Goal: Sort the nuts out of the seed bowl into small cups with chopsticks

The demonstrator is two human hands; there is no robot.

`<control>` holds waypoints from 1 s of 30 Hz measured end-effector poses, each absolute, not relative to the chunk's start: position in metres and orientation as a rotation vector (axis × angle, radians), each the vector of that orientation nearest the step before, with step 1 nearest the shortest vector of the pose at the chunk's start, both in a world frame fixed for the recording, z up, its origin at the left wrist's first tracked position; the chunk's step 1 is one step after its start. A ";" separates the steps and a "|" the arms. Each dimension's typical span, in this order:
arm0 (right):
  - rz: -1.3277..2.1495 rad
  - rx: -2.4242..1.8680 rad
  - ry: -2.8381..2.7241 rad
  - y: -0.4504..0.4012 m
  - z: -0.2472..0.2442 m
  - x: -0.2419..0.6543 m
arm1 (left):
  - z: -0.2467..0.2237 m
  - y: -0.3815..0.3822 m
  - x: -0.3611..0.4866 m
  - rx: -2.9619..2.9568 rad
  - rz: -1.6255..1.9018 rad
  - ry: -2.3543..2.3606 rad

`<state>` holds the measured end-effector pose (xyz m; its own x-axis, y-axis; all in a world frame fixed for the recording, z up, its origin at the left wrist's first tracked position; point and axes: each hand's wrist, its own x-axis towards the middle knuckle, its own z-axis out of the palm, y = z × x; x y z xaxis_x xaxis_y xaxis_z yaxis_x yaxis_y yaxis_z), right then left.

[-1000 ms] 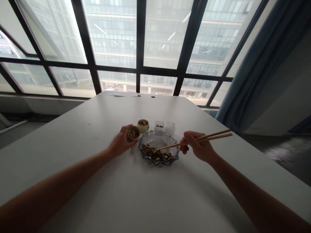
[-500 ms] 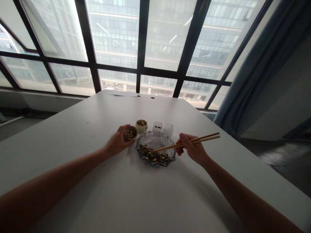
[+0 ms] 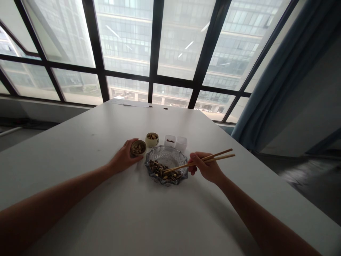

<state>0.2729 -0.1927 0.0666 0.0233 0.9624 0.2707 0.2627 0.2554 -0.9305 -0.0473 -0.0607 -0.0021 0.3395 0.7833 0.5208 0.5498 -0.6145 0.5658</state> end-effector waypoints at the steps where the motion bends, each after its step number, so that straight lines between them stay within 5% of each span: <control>1: 0.833 -1.208 -1.459 -0.193 0.066 0.273 | -0.002 -0.061 -0.047 2.313 1.142 1.192; 30: 1.036 -1.022 -0.976 -0.172 0.054 0.285 | -0.003 -0.061 -0.049 2.304 1.129 1.177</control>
<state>0.2851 -0.1719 0.0541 0.2211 0.9650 0.1413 -0.1981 0.1863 -0.9623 -0.0490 -0.0606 -0.0031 0.3490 0.7888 0.5059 0.5382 -0.6106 0.5809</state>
